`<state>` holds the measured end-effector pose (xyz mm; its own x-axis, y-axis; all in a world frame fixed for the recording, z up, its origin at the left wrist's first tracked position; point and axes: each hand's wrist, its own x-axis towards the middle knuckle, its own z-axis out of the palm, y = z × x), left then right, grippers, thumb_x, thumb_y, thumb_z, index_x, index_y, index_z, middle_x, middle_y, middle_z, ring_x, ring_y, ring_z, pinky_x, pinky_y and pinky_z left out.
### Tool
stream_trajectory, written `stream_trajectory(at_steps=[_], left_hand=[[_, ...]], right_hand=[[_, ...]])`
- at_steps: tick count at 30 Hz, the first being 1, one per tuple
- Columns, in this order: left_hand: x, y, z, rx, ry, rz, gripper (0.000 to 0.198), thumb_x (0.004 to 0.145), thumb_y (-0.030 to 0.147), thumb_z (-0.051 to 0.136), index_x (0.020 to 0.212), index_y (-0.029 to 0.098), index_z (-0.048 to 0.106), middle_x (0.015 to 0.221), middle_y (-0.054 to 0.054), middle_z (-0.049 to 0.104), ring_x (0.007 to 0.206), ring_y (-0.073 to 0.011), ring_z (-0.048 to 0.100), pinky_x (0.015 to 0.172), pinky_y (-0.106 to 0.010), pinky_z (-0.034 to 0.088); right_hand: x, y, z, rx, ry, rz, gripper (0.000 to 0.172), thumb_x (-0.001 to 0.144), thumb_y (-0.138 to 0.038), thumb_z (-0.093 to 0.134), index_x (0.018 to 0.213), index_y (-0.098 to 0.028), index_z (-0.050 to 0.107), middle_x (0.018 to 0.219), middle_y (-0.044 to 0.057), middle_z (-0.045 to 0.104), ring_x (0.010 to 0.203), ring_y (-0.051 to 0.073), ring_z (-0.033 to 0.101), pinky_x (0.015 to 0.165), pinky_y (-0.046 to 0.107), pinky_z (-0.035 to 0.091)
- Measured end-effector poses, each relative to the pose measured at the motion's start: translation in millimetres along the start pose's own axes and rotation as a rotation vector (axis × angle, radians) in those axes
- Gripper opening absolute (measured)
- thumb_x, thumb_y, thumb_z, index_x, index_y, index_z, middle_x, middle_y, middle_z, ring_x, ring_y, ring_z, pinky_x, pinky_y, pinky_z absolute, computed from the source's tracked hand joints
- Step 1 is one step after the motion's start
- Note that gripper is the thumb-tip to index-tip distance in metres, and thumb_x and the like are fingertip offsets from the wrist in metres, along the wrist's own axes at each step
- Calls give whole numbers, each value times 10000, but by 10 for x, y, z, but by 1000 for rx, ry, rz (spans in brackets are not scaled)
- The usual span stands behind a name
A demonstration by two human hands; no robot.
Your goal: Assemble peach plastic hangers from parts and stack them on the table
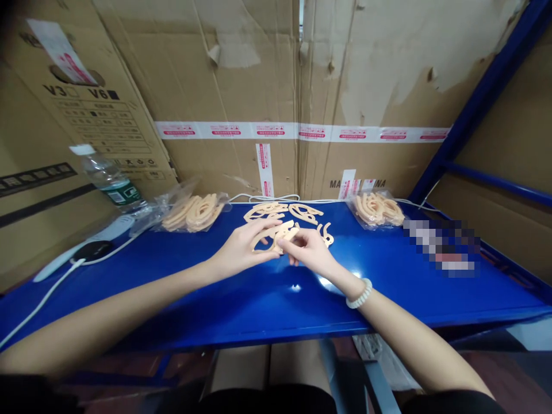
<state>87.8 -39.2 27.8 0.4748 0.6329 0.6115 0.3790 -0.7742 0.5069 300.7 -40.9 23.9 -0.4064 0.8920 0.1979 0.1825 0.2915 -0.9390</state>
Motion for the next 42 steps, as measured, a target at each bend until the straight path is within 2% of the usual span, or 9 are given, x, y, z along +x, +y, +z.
stream_trajectory(at_steps=[5,9,16,21,24,29,35,38,42], left_hand=[[-188,-62,-23,-227,22,-299,304,887,336,687,1129,154,671,943,-66,727,814,-177,694,739,-322,618],[-256,-111,-29,-387,75,-443,271,863,344,705,1044,146,676,969,-71,733,849,-188,712,781,-312,610],[-258,-161,-105,-541,342,-442,284,898,316,657,1121,149,602,1027,-66,706,846,-158,711,803,-281,588],[-256,-221,-115,-513,382,-457,325,903,307,651,1177,138,604,1099,-98,710,878,-166,697,793,-280,576],[-276,-188,-79,-562,316,-478,312,884,314,673,1142,144,629,1056,-92,712,878,-176,686,750,-271,566],[-333,-38,26,-720,21,-482,296,805,291,759,1047,142,675,864,-35,652,785,-147,635,748,-270,537],[-363,67,125,-1025,-88,-636,345,819,374,761,1065,168,635,1085,-85,667,978,-206,655,826,-336,562],[-370,35,145,-1117,-148,-767,378,847,437,726,1074,153,621,985,-82,693,828,-183,688,740,-309,560],[-389,-36,149,-1079,-294,-763,395,840,445,728,1062,140,609,826,-47,691,552,-127,624,548,-254,484]], right_hand=[[-52,-21,-33,37,-21,-7,306,846,-460,733,776,-181,629,598,-7,646,516,144,623,510,272,523],[-44,-52,-65,100,-21,48,301,826,-448,747,798,-183,606,621,1,672,500,148,647,504,272,548],[-3,35,-151,206,76,145,268,764,-362,803,791,-175,612,663,5,662,576,148,659,493,229,504],[50,78,-235,356,183,136,307,746,-348,848,797,-184,594,721,-37,597,552,73,557,463,182,460],[62,89,-233,386,180,164,329,707,-344,886,852,-184,639,756,-16,651,637,112,649,577,230,571],[34,134,-90,336,71,163,310,681,-350,905,844,-161,722,765,39,723,673,161,716,631,276,626],[12,146,53,316,-10,37,192,723,-300,878,785,-177,745,832,36,736,694,149,719,621,264,634],[15,153,49,302,-40,7,166,746,-293,861,792,-178,749,840,36,731,697,148,717,614,262,630],[15,146,8,233,-127,-59,135,788,-288,830,816,-171,769,852,45,720,682,138,697,612,259,616]])
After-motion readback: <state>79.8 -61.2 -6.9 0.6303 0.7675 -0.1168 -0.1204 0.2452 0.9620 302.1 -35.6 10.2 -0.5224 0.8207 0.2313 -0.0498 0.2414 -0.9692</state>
